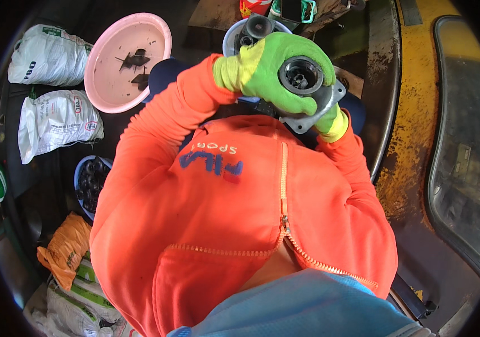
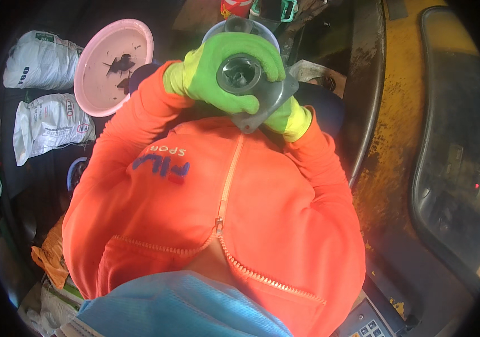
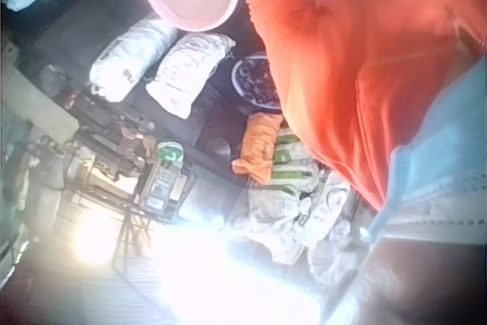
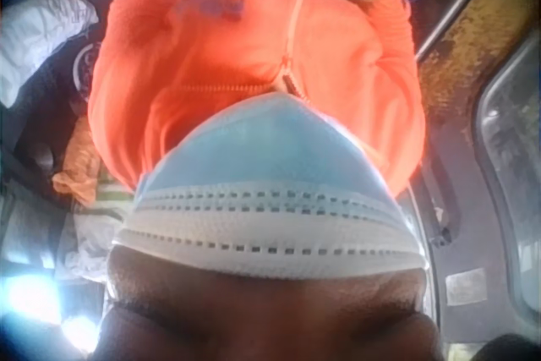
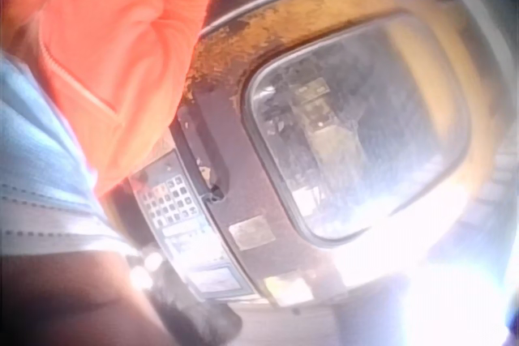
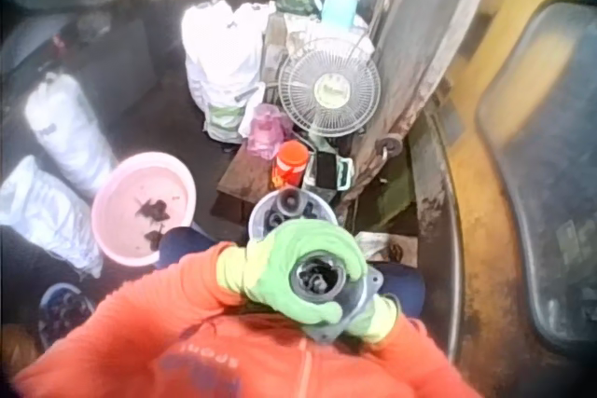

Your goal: The person sits on the floor and repeatedly picks up black molded parts from a white bowl. They use a metal scraper to remove residue from the parts, then place them into a pink basin. The process is repeated for multiple parts.

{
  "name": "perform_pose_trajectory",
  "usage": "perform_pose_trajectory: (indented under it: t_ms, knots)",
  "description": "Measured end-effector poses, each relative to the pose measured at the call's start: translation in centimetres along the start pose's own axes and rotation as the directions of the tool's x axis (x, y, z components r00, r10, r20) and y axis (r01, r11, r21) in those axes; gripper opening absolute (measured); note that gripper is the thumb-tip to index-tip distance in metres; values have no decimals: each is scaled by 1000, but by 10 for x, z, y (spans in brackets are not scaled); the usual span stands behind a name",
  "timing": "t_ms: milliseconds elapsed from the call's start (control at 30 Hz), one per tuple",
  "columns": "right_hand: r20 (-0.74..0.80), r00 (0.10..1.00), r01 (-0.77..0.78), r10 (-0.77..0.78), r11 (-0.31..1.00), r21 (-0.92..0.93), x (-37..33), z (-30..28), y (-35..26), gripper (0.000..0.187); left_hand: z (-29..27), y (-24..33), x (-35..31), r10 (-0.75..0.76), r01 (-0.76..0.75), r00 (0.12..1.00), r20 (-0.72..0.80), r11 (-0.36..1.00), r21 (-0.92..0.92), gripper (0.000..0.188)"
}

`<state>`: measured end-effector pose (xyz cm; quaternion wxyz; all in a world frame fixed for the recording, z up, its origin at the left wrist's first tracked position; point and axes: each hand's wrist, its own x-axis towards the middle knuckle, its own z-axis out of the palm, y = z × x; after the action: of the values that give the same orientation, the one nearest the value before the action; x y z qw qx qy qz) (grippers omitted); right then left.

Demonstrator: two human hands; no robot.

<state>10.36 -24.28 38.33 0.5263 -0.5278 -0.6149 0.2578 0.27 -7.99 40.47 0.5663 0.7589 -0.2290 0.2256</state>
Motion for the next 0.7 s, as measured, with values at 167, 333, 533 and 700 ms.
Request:
perform_pose_trajectory:
  t_ms: [167,333,533,700]
  knots:
    - [150,983,-138,107,968,209,-7,4,12,50,-4,-8,-1,-93,170,956,278,949,-266,45]
    - [-11,995,-91,94,983,159,-5,22,15,50,-4,-29,10,136,96,885,445,882,-461,43]
    - [-285,942,89,-176,951,-295,31,6,16,51,-40,-10,20,-277,266,956,98,957,116,73]
    - [-502,865,-20,-20,997,-73,24,22,15,34,20,-5,8,-234,304,909,-345,938,166,63]
